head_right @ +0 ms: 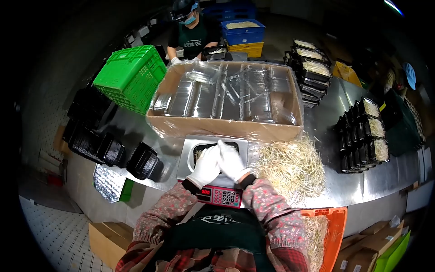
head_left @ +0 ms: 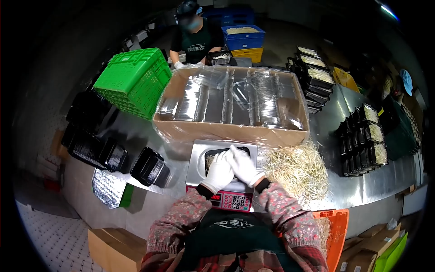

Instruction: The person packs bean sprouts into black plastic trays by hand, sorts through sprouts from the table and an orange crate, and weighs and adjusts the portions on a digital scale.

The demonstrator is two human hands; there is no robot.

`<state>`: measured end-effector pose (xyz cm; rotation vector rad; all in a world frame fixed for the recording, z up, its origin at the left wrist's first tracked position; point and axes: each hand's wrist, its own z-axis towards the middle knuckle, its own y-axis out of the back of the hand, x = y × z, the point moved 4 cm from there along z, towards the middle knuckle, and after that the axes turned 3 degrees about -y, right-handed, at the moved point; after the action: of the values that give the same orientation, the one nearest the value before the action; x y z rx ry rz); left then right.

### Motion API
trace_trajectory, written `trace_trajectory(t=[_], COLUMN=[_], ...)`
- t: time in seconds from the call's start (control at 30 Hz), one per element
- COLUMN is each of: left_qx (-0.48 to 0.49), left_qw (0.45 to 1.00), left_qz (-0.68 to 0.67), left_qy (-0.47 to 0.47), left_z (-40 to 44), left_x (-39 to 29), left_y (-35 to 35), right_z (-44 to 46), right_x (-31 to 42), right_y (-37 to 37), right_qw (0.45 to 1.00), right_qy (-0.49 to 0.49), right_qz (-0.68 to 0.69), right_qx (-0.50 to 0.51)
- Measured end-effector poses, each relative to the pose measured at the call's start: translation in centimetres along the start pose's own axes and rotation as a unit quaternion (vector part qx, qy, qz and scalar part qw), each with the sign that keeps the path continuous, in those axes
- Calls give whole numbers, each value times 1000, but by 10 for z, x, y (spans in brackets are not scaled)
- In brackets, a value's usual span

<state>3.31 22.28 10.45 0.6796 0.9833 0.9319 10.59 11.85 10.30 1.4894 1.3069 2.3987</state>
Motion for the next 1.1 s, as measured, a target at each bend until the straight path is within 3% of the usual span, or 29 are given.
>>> trace_trajectory(t=[0.03,0.07,0.13,0.2,0.27,0.33,0.4,0.43,0.53,0.6,0.67,0.8,0.93,0.97,1.0,1.07,1.1], left_qx=[-4,30,43,69,67,48,72,74,83,47,-19,-109,-194,-212,-218,-201,-169], left_qw=[999,994,998,995,997,997,997,997,994,995,994,980,888,852,859,764,728], left_qz=[42,-89,15,55,-7,14,-17,-25,-70,-78,-103,-141,-336,-397,-399,-539,-584], left_qy=[-11,56,48,-35,-36,-59,-31,-27,17,28,37,88,249,267,235,293,316], left_z=[1,6,17,12,15,14,17,18,17,15,10,1,-20,-20,-18,-14,-5], left_x=[9,14,17,31,29,17,9,5,5,3,1,7,25,24,20,21,14], left_y=[-13,-10,-12,-20,-7,-1,7,12,21,30,38,63,92,104,117,127,132], right_z=[-4,-5,-1,1,5,16,46,59,97,109,119,112,85,74,63,43,35], right_x=[-13,-22,-16,-7,18,1,-46,-69,-168,-205,-231,-229,-156,-123,-87,-12,20], right_y=[-20,-32,-32,-11,40,84,137,164,208,219,219,234,282,292,302,303,296], right_qw=[1000,999,999,995,983,991,991,977,894,905,931,955,953,964,970,973,975], right_qy=[-5,-12,-52,-34,-74,-28,24,3,-35,-180,-219,-189,-118,-68,-18,108,157], right_qz=[6,10,-9,60,46,115,-9,-54,-268,-322,-275,-179,-170,-126,-83,40,76], right_qx=[-14,-30,14,67,164,56,-134,-207,-357,-212,-95,-143,-222,-224,-227,-200,-138])
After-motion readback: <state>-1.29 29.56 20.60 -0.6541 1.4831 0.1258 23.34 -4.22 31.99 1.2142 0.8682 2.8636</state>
